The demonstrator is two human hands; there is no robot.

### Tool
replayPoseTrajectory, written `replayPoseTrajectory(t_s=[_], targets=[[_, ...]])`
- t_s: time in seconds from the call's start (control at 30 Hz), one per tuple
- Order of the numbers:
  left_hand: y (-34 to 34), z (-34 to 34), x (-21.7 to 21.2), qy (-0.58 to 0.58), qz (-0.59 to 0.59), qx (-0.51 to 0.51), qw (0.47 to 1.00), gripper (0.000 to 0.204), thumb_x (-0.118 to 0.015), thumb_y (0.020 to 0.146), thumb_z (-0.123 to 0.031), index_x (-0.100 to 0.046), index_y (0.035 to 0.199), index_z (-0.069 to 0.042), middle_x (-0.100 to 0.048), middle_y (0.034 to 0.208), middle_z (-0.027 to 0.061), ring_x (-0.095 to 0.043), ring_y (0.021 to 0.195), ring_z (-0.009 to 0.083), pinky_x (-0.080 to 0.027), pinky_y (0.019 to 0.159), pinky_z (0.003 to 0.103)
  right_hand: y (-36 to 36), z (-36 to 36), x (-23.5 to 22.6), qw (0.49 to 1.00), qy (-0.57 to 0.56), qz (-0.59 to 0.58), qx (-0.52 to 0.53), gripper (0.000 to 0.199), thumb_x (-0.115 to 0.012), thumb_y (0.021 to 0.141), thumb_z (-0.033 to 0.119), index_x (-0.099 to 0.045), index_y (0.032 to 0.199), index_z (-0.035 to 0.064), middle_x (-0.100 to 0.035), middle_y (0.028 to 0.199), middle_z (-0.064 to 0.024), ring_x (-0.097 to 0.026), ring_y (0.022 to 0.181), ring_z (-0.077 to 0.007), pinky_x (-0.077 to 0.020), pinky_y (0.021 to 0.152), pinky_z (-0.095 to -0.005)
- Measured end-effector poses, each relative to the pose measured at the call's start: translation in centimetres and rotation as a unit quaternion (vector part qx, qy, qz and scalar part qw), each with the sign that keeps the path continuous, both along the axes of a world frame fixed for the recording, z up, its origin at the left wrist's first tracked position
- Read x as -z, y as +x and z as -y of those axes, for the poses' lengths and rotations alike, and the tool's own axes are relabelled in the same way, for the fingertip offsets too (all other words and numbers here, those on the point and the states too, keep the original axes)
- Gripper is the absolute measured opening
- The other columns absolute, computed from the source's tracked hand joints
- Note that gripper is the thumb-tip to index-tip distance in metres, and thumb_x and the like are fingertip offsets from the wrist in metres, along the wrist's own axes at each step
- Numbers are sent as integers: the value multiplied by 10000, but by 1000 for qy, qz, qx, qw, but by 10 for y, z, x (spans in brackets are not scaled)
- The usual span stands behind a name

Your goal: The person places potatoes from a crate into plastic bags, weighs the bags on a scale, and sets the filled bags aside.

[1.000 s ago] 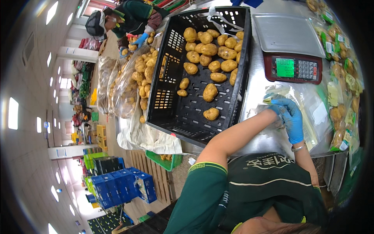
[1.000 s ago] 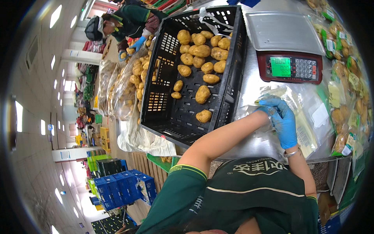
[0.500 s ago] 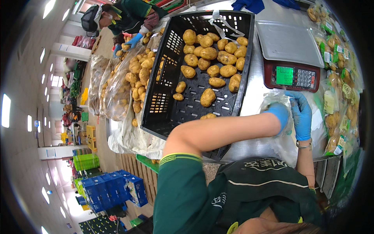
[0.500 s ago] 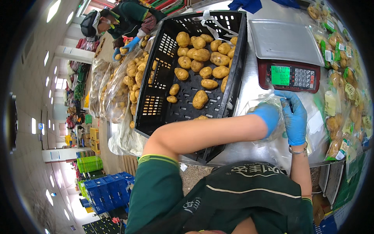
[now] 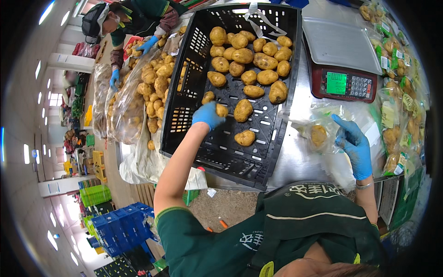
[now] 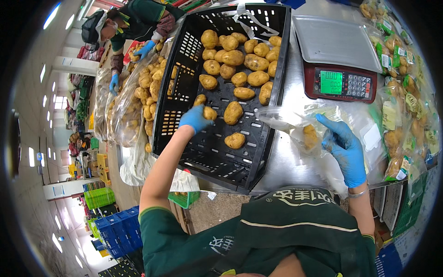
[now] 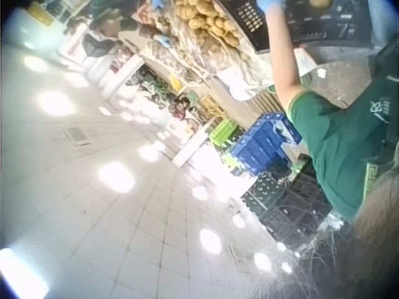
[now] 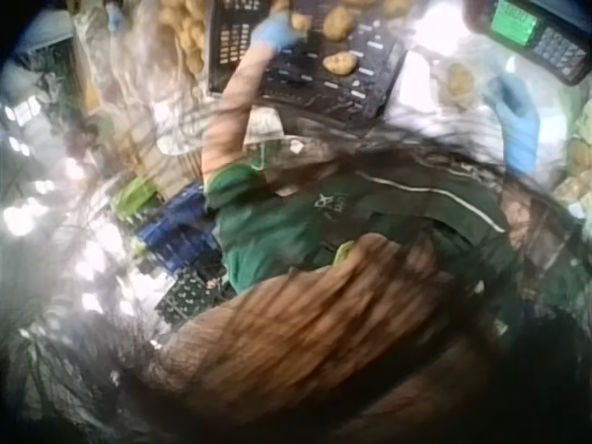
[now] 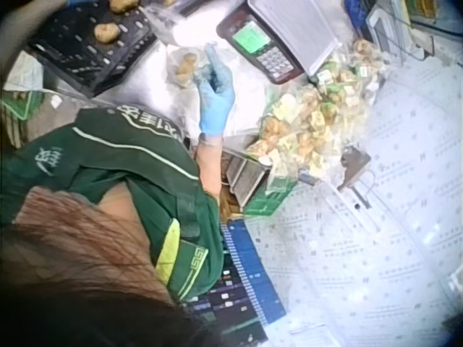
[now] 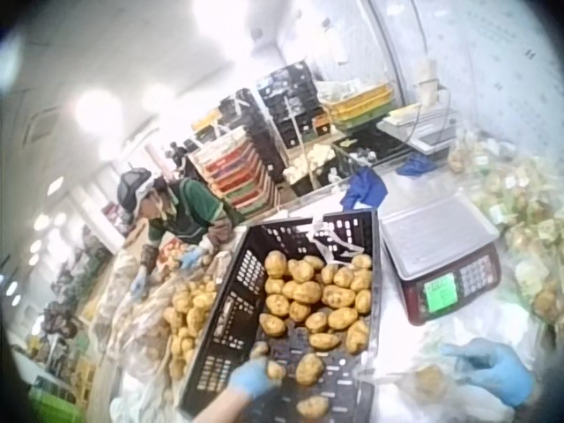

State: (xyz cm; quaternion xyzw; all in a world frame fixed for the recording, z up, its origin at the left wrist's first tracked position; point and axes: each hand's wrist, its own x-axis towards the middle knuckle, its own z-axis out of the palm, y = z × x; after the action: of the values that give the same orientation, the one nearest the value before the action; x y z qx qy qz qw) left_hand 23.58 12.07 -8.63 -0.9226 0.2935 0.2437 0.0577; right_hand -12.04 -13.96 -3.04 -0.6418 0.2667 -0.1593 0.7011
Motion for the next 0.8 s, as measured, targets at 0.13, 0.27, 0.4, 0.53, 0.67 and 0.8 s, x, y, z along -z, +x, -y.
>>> replayPoseTrajectory(t_s=[0.13,0.27,0.4,0.53,0.67,0.8], targets=[[12,9,54,62,12,160,985,540,-712,782,-352,-557,1221,-79,-602,1201,202,-554,1149,367,-450,979,429,-14,6,9,996,-85,-9,-24,394,-614,764,-87,-692,1123,55,-509,894,-13,-498,784,-102,-431,709,-219],[-11,53,82,-109,-91,38,989,796,-733,759,-428,-418,1359,-11,-506,1322,241,-522,1189,391,-431,1006,422,-26,7,16,989,-143,-40,-29,414,-520,754,-141,-708,1070,50,-570,947,-40,-539,810,-115,-447,712,-223],[7,51,118,-174,-213,-4,961,841,-828,681,-317,-405,1343,-18,-566,1240,190,-575,1117,315,-453,983,374,-23,2,4,990,-114,-84,-26,457,-514,764,-126,-674,1151,57,-584,915,-45,-545,785,-107,-454,709,-216],[-11,73,16,-355,-575,-146,722,850,-840,666,-188,-393,1374,-45,-578,1176,84,-576,1091,199,-484,939,339,-26,1,7,989,-76,-112,64,514,-540,797,-91,-605,1278,77,-577,857,-29,-539,759,-89,-454,689,-213],[-59,89,-66,-458,-564,-11,688,985,-875,577,-232,-364,1394,-29,-550,1266,143,-537,1193,282,-423,1037,402,-16,9,23,994,-20,-77,69,513,-610,812,-22,-582,1310,100,-557,810,-25,-511,729,-82,-447,676,-232],[-121,114,-102,-492,-669,-7,557,1041,-834,580,-483,-365,1374,-1,-541,1249,190,-565,1148,343,-419,1042,490,-6,5,10,994,-70,-86,3,608,-660,790,12,-530,1365,160,-535,810,-35,-490,717,-99,-448,681,-242]])
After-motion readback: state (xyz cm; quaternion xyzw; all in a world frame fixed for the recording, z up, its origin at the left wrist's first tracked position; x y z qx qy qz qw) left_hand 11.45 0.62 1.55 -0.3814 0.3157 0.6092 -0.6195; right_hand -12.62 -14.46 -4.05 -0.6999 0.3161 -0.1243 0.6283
